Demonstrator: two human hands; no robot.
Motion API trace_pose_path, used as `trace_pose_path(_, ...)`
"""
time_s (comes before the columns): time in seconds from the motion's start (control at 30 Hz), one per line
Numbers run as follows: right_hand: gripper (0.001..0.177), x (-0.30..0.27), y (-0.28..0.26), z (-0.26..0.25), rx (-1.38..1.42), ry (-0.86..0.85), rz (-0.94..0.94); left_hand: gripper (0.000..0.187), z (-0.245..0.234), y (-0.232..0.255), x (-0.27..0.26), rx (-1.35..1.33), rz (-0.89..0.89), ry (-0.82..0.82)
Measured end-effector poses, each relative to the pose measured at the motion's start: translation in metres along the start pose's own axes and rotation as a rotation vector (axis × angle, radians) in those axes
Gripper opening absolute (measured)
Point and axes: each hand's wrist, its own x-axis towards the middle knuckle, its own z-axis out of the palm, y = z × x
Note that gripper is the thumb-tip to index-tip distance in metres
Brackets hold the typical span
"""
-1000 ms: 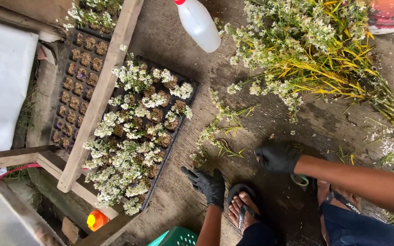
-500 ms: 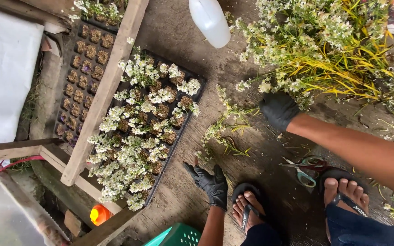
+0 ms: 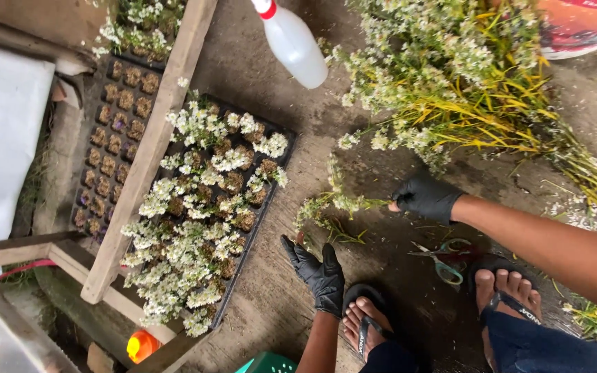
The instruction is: Trimming small white flower stems from a bunch using scissors in a nursery setting.
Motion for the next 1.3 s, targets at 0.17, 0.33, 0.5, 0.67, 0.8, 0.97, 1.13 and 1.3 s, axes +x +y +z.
trace_pose_path(0.17,0.060,-0.027,0.012,0.005,-0.241,0.038,0.228,0.070,0.005,0.022,0.007,-0.241,-0.267,-0.030)
trace_pose_path(0.33,0.059,-0.068,0.005,0.013,-0.050,0.213,0.127,0.029,0.004,0.051,0.017,-0.336,-0.328,-0.125)
trace_pose_path(0.5,0.034,-0.089,0.012,0.017,0.346,0.303,0.172,0.020,0.016,0.071,0.018,-0.401,-0.549,-0.225)
trace_pose_path(0.67,0.027,-0.099,0.004,0.015,0.542,0.225,0.225,0.018,0.033,0.081,0.016,-0.674,-0.563,-0.476)
trace_pose_path(0.8,0.028,-0.091,0.019,0.023,0.615,0.235,0.363,0.022,0.031,0.092,0.015,-0.748,-0.679,-0.632)
trace_pose_path(0.97,0.030,-0.090,-0.010,0.019,0.480,0.172,0.343,0.014,0.013,0.111,0.033,-0.726,-0.833,-0.804)
trace_pose_path(1.13,0.026,-0.089,-0.007,0.038,0.637,0.108,0.133,0.016,-0.007,0.136,0.048,-0.847,-0.854,-0.966)
trace_pose_path(1.3,0.029,-0.091,-0.039,0.043,0.721,0.036,0.203,0.029,-0.012,0.130,0.043,-0.964,-0.958,-1.049)
